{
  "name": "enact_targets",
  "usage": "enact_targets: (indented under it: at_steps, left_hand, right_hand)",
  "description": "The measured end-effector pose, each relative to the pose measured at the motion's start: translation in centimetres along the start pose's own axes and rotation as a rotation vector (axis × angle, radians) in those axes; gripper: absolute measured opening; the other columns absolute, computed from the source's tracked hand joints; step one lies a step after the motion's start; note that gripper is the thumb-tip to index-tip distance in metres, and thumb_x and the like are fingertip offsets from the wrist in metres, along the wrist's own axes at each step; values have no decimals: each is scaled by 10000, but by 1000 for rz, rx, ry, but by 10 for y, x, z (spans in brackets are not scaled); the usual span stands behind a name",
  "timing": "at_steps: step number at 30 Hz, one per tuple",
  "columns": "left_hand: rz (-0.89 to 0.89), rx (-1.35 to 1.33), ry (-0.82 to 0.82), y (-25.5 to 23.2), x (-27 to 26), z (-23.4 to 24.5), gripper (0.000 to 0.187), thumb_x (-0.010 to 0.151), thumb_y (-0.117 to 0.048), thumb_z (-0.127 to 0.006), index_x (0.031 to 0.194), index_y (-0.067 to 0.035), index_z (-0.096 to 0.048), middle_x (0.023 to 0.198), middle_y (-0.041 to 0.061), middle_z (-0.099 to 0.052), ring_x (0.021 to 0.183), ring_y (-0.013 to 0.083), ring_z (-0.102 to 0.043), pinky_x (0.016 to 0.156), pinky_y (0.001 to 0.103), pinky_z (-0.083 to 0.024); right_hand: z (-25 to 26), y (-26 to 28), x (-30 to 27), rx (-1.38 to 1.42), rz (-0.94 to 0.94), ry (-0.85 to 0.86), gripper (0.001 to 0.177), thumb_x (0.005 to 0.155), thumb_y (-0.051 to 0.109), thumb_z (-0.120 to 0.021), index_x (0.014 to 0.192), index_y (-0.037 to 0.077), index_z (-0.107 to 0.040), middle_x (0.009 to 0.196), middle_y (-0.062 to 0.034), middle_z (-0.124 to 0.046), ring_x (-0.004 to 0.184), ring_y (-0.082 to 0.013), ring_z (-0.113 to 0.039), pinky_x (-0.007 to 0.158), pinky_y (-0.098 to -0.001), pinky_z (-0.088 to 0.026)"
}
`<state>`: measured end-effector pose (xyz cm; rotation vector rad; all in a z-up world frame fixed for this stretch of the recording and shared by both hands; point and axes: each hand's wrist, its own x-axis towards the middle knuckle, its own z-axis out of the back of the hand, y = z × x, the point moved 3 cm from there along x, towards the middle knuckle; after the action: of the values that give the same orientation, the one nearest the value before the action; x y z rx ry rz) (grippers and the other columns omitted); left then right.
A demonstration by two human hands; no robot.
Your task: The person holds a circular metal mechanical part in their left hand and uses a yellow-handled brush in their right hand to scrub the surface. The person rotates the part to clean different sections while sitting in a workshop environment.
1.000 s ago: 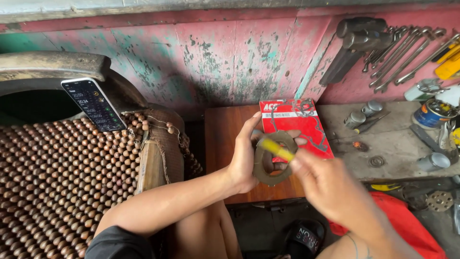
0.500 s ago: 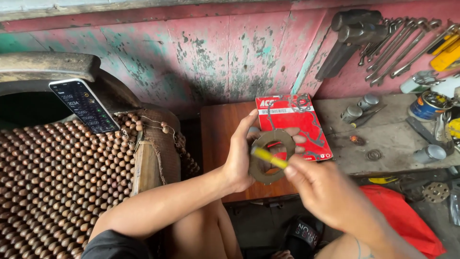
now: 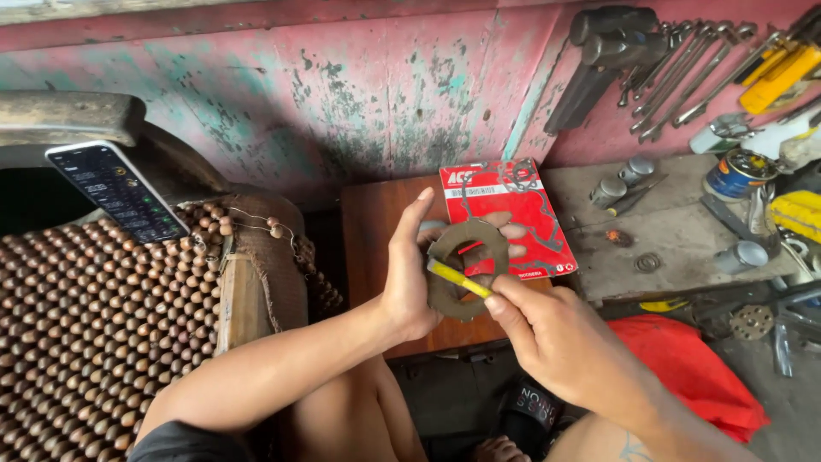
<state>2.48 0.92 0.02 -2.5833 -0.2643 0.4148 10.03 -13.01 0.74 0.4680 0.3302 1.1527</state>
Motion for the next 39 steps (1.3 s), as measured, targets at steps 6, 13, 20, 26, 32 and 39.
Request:
enact_targets:
  at_steps: [6, 13, 20, 26, 32, 39]
  left_hand:
    - [-6, -58, -42, 4, 7, 11, 839, 918, -626, -433, 1302, 89, -649, 1195, 254, -723, 1009, 341, -719, 788, 341, -575]
    - [-17, -93, -195, 1, 2, 7, 675, 931, -550, -507, 1033, 90, -695, 943, 260, -729, 868, 368, -717, 854, 597, -608]
    - [38, 27, -194, -5, -3, -9, 836, 907, -571, -369, 1293, 119, -642, 1172, 274, -702, 1035, 340, -664, 933, 486, -522]
    - [54, 84, -224, -4, -3, -7, 880, 889, -588, -339, 1332, 111, -640, 1224, 302, -701, 1076, 343, -663, 897, 396, -495]
    - [36, 111, -274, -1, -6, -23, 821, 922, -558, -303, 1291, 107, -610, 1222, 307, -664, 1084, 395, -620, 983, 441, -455]
    - [14, 255, -320, 12, 3, -53, 931, 843, -572, -222, 1390, 107, -548, 1306, 295, -632, 1239, 377, -612, 1080, 405, -434]
  right_hand:
    - [9, -11, 4, -73, -90, -143, 238, 1015, 347, -510, 862, 185, -590, 593, -137, -647, 580, -430, -632, 564, -498, -406]
    - [20, -10, 7, -147, -173, -219, 252, 1045, 369, -483, 897, 193, -586, 709, -188, -679, 744, -516, -611, 605, -572, -410]
    - [21, -3, 5, -54, -43, -118, 274, 1057, 343, -469, 876, 155, -550, 659, -128, -647, 637, -422, -635, 573, -503, -436]
    - [18, 8, 3, -27, 7, -70, 268, 1057, 353, -443, 959, 144, -578, 813, -158, -711, 729, -446, -677, 566, -562, -456]
    - [22, 11, -2, 9, -15, -100, 274, 1050, 342, -408, 1071, 152, -605, 771, -191, -698, 700, -470, -670, 567, -570, -470]
    - [33, -2, -21, 4, 2, -244, 252, 1046, 325, -441, 944, 107, -517, 808, -157, -661, 711, -418, -648, 517, -539, -455]
